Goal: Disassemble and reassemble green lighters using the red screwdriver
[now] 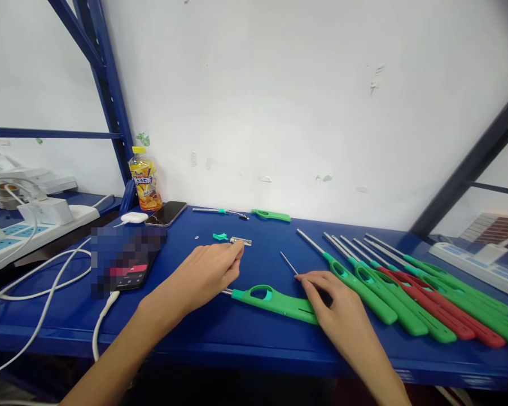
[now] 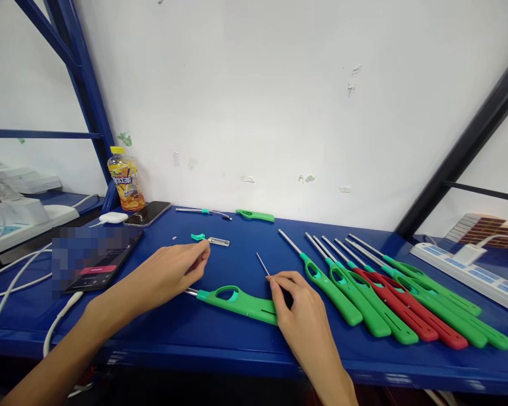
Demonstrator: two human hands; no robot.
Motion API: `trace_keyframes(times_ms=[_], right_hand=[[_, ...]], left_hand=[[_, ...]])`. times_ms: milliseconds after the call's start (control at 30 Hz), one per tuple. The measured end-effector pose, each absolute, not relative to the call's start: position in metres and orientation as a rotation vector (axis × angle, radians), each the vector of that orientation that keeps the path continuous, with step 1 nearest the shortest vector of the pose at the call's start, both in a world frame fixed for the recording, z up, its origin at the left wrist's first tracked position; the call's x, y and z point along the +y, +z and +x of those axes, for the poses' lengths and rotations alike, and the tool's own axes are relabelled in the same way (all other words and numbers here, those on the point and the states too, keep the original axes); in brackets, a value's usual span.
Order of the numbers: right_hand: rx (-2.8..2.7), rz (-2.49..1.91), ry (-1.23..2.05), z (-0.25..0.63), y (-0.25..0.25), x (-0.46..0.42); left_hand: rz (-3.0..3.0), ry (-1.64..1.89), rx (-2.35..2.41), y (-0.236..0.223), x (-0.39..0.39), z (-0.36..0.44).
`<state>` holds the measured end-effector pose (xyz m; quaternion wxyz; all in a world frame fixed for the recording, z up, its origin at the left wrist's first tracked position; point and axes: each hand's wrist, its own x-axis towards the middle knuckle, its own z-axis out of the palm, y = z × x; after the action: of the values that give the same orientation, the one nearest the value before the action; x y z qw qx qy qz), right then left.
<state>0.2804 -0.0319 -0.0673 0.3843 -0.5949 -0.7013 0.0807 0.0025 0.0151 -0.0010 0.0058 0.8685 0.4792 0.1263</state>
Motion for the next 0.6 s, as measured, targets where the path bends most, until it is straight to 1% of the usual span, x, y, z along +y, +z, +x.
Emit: trace_keyframes(times_ms=[133, 433, 600], right_hand=[[-1.751, -1.535, 0.211, 0.2829, -0.0711, -0.0291], [-1.683, -1.514, 0.438, 0.2876, -0.0706, -0.0271], [-1.682, -1.463, 0.536, 0.2827, -0.0666, -0.0289]], left_hand=[[2.734, 0.433, 1.424, 0.0025, 0.013, 0.0059], [2.726, 0.54, 1.309, -0.0022, 0.0125, 0.0051], [2.737, 0.536, 1.296, -0.002, 0.0097, 0.0095]])
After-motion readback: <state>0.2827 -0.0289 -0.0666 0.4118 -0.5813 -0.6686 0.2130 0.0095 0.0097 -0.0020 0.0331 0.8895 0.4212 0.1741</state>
